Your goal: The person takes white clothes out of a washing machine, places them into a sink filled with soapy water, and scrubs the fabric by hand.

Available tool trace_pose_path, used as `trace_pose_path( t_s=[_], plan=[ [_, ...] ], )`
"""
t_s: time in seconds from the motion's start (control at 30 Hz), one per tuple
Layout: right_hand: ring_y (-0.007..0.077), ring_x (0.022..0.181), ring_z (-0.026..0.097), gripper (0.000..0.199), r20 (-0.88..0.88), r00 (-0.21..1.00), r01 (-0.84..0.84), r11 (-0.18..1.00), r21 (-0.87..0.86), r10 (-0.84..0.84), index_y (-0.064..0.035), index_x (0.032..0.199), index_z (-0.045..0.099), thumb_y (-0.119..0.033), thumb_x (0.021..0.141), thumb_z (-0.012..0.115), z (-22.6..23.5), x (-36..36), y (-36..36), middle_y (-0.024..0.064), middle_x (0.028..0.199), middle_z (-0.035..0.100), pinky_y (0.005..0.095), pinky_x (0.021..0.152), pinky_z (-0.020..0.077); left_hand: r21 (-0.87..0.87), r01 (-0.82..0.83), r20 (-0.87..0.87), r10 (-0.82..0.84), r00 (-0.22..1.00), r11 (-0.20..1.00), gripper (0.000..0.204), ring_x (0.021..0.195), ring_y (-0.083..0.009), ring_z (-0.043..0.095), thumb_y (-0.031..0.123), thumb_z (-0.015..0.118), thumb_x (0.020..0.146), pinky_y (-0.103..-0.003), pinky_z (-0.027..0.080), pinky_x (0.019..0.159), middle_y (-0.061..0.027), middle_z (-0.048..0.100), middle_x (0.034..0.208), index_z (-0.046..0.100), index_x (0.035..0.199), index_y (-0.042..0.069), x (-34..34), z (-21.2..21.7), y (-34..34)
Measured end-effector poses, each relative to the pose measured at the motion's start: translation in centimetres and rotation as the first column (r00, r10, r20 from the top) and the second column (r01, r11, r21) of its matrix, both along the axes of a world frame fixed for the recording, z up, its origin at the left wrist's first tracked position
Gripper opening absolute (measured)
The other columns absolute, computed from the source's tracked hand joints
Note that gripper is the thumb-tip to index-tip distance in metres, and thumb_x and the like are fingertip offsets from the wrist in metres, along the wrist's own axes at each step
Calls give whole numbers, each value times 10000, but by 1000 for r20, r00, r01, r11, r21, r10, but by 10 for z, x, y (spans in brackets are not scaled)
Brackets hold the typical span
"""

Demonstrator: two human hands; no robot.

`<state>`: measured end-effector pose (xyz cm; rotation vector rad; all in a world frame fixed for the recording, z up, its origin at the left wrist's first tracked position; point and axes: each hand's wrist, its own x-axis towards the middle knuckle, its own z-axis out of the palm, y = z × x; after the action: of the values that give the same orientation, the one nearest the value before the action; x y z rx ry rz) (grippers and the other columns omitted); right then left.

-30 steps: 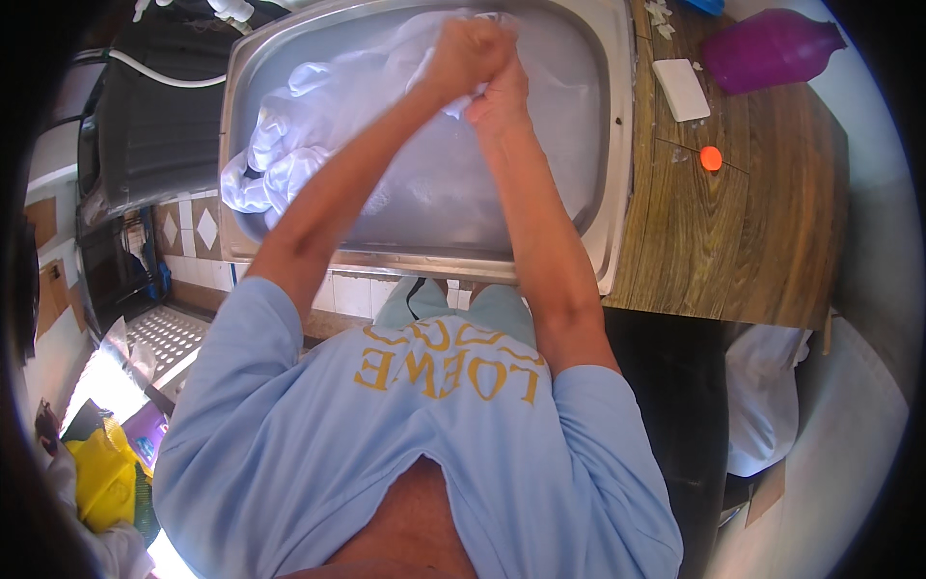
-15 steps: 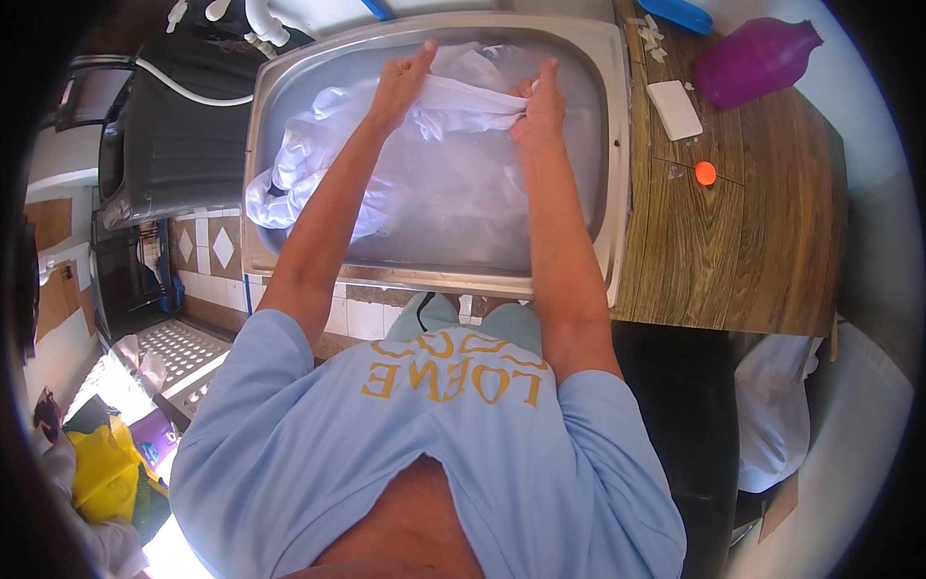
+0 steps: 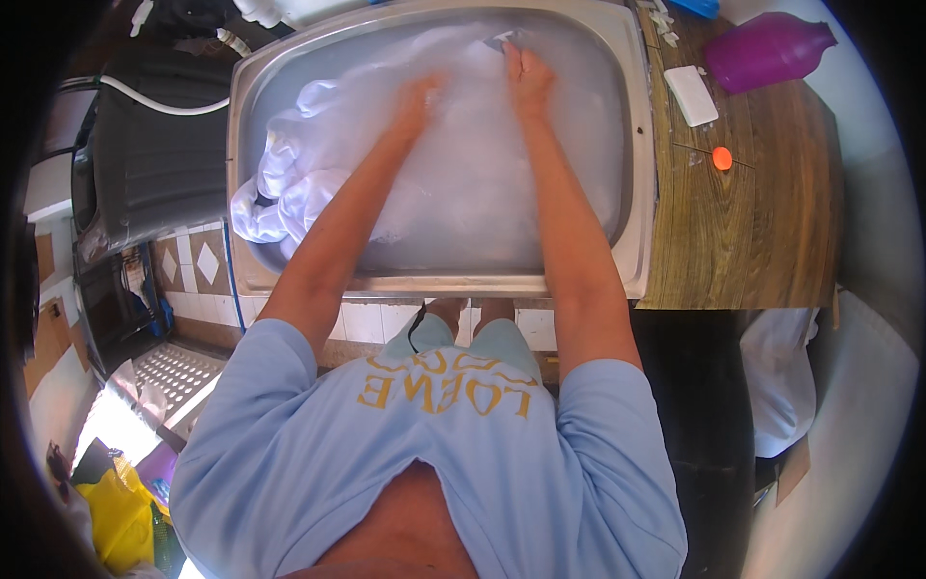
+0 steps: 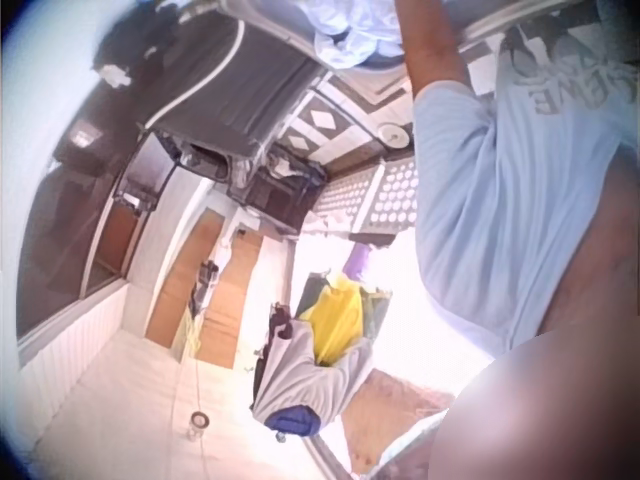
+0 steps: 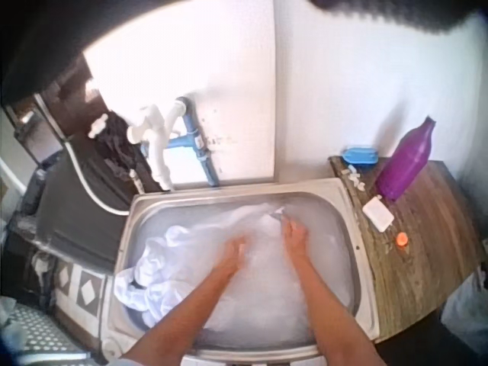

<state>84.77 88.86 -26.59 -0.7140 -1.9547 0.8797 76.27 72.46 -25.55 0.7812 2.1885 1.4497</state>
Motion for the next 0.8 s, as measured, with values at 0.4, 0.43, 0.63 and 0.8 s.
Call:
trace_pose_path(
  t_s=[0.4, 0.43, 0.63, 0.8],
  plan=[
    [154, 590, 523, 405, -291, 956, -284, 311, -907, 22, -29, 891, 596, -434, 868, 602, 68, 21, 14, 44, 670, 536, 326, 524, 457, 150, 436, 403, -457, 793, 887, 250, 677, -61, 532, 256, 681, 808, -215, 403, 591, 9, 618, 812, 644, 970, 69, -21, 88, -3],
    [157, 596, 525, 407, -298, 954, -293, 305, -906, 32, -26, 899, 594, -432, 865, 608, 68, 22, 15, 49, 679, 539, 329, 532, 463, 118, 452, 449, -454, 770, 884, 275, 695, -65, 542, 247, 676, 815, -216, 419, 609, 3, 625, 837, 643, 1021, 68, -16, 95, -2],
    [168, 605, 538, 417, -275, 960, -277, 292, -915, 49, -44, 848, 540, -455, 853, 612, 69, 21, 15, 74, 707, 546, 340, 544, 489, 271, 325, 683, -419, 599, 906, 398, 962, -136, 564, 322, 615, 860, -263, 461, 802, -51, 612, 1079, 606, 1161, 61, 10, 100, -9],
    [188, 629, 565, 441, -265, 963, -266, 276, -924, 39, -38, 861, 529, -473, 857, 595, 74, 22, 10, 90, 738, 559, 356, 565, 512, 339, 241, 634, -410, 656, 909, 413, 958, -134, 566, 351, 590, 879, -270, 448, 832, -41, 619, 1077, 600, 1168, 56, 23, 95, -9]
  ],
)
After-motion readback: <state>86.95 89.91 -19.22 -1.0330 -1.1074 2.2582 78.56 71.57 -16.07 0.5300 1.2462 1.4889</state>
